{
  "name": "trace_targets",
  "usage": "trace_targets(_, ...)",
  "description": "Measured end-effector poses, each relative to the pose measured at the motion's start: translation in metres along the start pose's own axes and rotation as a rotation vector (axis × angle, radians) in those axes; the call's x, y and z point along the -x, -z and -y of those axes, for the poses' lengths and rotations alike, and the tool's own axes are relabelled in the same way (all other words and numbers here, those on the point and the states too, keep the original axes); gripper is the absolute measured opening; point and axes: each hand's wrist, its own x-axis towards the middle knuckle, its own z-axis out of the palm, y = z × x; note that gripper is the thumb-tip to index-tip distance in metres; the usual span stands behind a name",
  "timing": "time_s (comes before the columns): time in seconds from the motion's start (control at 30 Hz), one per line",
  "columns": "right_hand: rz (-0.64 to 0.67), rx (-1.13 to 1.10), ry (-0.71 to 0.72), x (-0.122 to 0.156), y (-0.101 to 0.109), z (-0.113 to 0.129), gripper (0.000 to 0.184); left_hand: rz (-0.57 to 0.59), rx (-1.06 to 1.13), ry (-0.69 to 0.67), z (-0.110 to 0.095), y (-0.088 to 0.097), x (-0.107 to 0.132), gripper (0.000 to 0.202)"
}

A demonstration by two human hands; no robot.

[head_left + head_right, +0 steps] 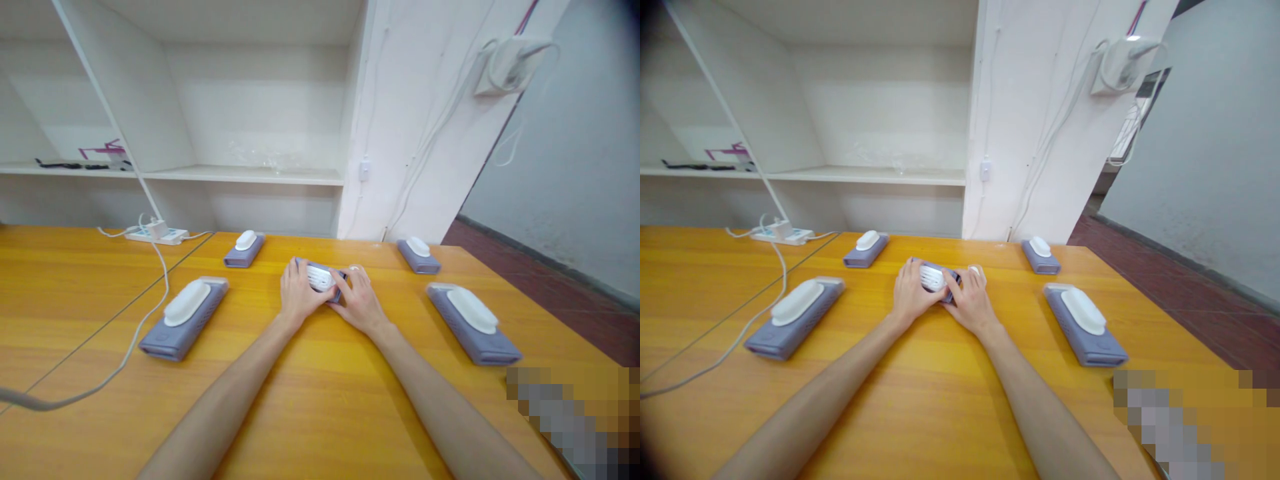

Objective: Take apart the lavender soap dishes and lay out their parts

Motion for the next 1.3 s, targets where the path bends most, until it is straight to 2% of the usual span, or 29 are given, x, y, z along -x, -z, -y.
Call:
trace_targets(0.27, 0.009, -0.003, -0.036, 0.000, -0.002, 0.001, 0.075, -0.019, 0.011, -0.003, 0.000, 0.001, 0.000, 0.072)
trace_targets(0.97, -0.005, -0.051, -0.027, 0.000, -0.003, 0.000, 0.074, -0.012, -0.037, -0.026, -0.003, 0.003, 0.001, 0.069)
trace_targets(1.17, 0.039, -0.091, -0.030, 0.001, -0.001, 0.002, 0.075, -0.063, 0.015, 0.059, 0.020, 0.006, -0.010, 0.040)
trace_targets(1.3, 0.038, -0.121, -0.047, 0.002, 0.000, 0.003, 0.076, -0.042, 0.046, -0.050, 0.029, 0.007, -0.012, 0.040)
